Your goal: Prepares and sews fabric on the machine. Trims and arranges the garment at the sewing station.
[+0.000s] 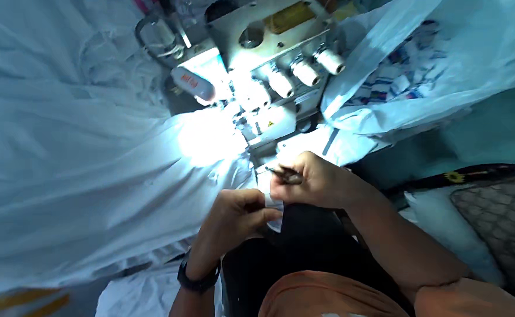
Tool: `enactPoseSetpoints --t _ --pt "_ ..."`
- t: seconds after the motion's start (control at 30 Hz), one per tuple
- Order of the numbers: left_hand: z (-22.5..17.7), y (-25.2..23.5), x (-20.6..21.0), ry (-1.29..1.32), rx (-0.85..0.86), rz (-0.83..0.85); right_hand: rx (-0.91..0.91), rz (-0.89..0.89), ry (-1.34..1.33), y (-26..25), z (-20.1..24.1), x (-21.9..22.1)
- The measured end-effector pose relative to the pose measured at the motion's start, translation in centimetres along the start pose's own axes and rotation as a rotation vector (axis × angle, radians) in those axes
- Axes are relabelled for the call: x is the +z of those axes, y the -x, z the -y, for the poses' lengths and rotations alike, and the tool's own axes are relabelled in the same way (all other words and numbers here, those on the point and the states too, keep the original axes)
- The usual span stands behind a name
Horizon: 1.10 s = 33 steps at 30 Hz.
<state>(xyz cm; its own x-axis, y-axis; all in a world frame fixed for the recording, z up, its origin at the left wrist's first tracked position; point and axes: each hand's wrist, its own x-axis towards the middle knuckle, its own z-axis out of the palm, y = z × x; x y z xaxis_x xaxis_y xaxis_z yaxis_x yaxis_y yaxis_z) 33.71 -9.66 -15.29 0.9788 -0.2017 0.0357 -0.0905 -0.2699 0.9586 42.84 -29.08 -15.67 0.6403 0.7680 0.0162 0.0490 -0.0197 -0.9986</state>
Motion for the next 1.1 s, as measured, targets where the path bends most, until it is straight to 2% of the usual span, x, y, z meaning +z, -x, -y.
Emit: enactPoseSetpoints --t 0.1,0.17,0.23,0.3,0.43,0.6,0.7,0.87,0.97,1.1 --pt "1.4 1.1 1.3 0.323 -0.147 -0.499 0.117 -0.271 -0.399 -0.5 -2.2 2.9" --pt "2.1 1.1 2.3 0.514 -0.208 -0.766 0.138 -0.347 -0.555 -0.4 -3.8 4.4" --pt "2.3 1.1 3.2 0.651 -0.235 -0.923 0.099 -0.371 -0.573 0.1 -5.1 5.9" --pt "2.4 0.9 4.0 0.724 -0.243 -0.984 0.014 -0.397 -0.492 0.4 -5.8 7.0" --pt "2.8 0.8 5.1 0.798 -0.254 -0.995 -0.120 -0.501 -0.316 0.0 -6.0 7.9" --pt "3.4 1.1 5.0 0.923 -0.234 -0.950 -0.241 -0.436 -0.081 0.2 -5.9 7.1" --pt "4.4 1.8 4.6 1.109 -0.170 -0.707 -0.295 -0.394 -0.012 0.1 -5.4 6.8" --pt "5.6 2.4 4.2 1.347 -0.157 -0.369 -0.250 -0.370 -0.005 -0.3 -4.1 6.0" --pt "5.8 2.4 4.2 1.378 -0.119 -0.272 -0.213 -0.330 -0.003 -0.2 -3.5 5.6" --pt "5.6 2.4 4.0 1.389 -0.141 -0.235 -0.180 -0.324 -0.070 -0.1 -3.5 5.7"
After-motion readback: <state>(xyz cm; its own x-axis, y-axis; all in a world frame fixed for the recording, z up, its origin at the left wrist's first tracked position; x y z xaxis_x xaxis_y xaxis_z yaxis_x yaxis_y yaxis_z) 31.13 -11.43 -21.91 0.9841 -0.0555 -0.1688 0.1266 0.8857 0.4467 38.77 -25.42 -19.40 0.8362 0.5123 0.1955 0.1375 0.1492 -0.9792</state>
